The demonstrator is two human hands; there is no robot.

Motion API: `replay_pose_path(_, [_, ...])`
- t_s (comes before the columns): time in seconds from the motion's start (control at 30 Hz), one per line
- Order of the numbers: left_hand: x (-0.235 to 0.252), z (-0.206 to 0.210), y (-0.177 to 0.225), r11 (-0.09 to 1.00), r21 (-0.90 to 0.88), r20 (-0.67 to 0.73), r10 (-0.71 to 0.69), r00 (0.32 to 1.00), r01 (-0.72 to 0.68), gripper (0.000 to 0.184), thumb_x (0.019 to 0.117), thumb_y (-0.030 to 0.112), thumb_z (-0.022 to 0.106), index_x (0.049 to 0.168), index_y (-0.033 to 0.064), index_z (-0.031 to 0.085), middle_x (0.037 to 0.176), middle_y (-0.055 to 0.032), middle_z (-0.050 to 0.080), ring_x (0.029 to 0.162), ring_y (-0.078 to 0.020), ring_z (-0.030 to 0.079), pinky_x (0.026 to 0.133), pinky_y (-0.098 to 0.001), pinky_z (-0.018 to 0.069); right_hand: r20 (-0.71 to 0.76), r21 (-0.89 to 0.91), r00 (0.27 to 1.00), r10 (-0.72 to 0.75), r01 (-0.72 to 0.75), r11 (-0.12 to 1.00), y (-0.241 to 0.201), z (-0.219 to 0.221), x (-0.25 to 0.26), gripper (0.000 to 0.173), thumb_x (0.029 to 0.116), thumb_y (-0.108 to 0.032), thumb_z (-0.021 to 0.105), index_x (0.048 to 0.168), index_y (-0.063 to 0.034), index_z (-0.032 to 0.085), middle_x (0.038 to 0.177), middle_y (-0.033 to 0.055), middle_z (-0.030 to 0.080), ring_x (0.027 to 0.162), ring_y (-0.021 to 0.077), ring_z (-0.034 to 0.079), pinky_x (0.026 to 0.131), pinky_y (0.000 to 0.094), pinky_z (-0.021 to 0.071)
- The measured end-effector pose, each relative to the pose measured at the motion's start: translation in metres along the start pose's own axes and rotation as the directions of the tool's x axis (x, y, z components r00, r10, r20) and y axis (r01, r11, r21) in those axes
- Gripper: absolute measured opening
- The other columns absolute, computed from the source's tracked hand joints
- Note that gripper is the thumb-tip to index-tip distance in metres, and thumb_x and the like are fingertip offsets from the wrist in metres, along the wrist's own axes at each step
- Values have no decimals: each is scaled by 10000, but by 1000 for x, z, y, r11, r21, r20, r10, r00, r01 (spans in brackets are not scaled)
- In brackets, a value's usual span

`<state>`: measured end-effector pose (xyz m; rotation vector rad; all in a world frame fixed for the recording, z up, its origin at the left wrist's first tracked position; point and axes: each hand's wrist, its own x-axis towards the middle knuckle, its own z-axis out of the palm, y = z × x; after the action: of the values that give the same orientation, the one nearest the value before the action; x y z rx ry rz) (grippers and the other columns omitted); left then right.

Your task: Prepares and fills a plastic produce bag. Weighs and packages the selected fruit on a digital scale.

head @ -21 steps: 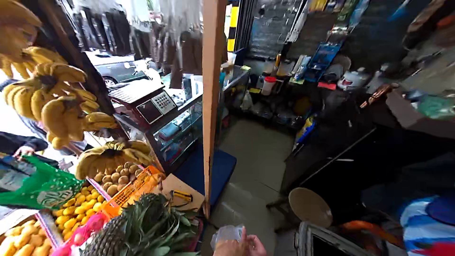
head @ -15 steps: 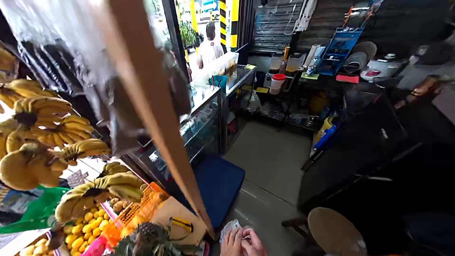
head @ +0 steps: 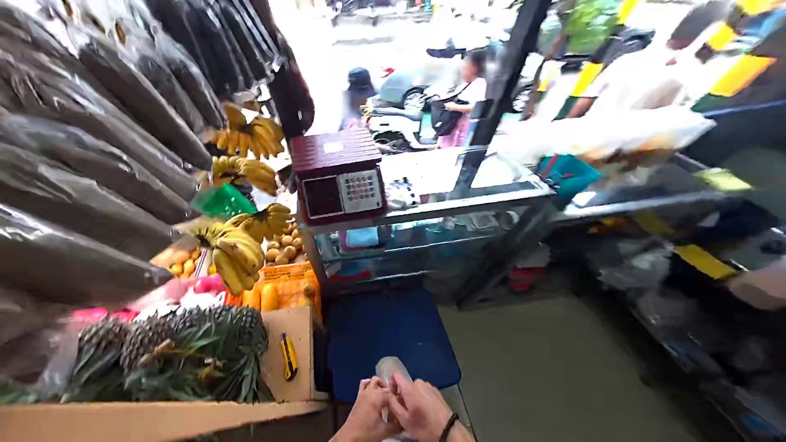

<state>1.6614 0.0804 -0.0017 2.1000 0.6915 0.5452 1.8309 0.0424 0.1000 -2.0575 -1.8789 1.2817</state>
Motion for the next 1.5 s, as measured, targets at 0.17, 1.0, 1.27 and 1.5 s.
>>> replay_pose_path(0.17, [40,3,22,987,-78,-276,-157,948,140,188,834,212,741,725,64,703,845,-30,714,1078,-253,622,1036,-528,375,-204,-290,928,-312,247,924,19,-94,49,290,1002,-299,562,1113,-79,714,895,154,737,875,368,724,804,608,563])
replay_pose_path(1.0, [71,5,-70,459,-658,72,-750,657,596,151,940,140,668,1009,7,653,807,-31,638,732,-101,617,733,-320,541,-781,-323,525,-339,124,938,-38,-252,335,638,1029,-559,509,1609,-416,286,1686,308,36,1527,573,75,1087,816,229])
replay_pose_path(1.27, [87,2,-84,384,-704,39,-819,572,597,149,950,162,660,1013,31,630,789,-19,598,714,-102,584,707,-310,514,-755,-246,573,-318,202,948,-27,-265,344,535,1052,-600,399,1566,-455,385,1718,198,89,1567,476,42,1137,780,169])
replay_pose_path(1.5, [94,-10,-87,462,-629,-168,-866,472,625,231,883,207,666,1017,21,691,1132,-166,631,1101,-271,596,960,-461,494,-698,-518,425,-576,254,817,-21,-241,362,429,1033,-521,478,1435,-417,587,1693,230,170,1550,493,113,1131,742,201])
